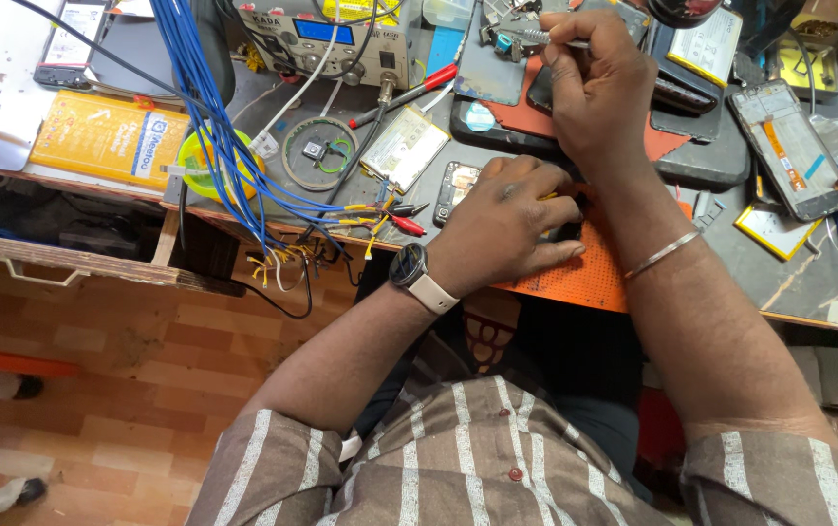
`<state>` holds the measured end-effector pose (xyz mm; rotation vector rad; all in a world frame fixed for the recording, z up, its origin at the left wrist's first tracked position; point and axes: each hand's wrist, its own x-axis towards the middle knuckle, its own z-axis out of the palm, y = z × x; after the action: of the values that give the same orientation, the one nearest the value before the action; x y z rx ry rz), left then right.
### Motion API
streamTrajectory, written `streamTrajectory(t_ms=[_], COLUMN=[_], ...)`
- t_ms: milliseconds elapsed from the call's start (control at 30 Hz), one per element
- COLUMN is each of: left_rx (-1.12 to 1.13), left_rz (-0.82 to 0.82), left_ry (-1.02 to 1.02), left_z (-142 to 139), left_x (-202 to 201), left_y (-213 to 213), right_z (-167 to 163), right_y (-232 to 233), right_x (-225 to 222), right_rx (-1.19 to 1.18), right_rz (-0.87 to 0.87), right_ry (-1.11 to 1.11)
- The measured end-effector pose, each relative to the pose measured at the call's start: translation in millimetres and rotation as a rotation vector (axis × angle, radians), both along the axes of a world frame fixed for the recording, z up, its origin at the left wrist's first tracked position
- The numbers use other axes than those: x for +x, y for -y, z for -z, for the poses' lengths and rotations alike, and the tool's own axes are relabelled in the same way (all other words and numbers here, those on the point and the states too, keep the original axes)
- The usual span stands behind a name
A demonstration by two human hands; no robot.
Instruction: The person uses a screwdriver to unscrew and pry open a disassembled smartphone on an orange work mat, then lifts the phone and works on its internal battery and flex cables by hand, repositioning the device repeatedly while continuing to work on its components.
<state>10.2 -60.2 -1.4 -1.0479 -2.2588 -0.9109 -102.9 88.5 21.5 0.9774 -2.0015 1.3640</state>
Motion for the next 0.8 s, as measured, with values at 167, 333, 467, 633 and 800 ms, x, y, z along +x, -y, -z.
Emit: streamTrajectory(t_ms=[167, 333, 467, 633, 800], left_rx=[-0.018, -0.021, -0.022, -0.006, -0.021], left_rz=[0.002, 0.002, 0.002, 0.002, -0.005], left_ry=[0.016, 0.017, 0.025, 0.021, 0.028], left_z=[0.3, -0.5, -0.7, -0.7, -5.9], left_x=[-1.1, -1.1, -0.4, 0.5, 3.5], left_y=[-1.9, -2.0, -1.0, -0.1, 0.3], right_z=[0.2, -1.0, 0.5, 3.3, -5.5], right_y=[-0.8, -2.3, -2.5, -4.3, -5.7], right_x=[-1.3, -1.9, -3.3, -5.0, 3.6], right_rx=[0.013, 0.004, -0.055, -0.091, -0.152], right_rz=[0.003, -0.018, -0.038, -0.063, -0.078], right_ry=[-0.002, 0.019, 0.085, 0.122, 0.170])
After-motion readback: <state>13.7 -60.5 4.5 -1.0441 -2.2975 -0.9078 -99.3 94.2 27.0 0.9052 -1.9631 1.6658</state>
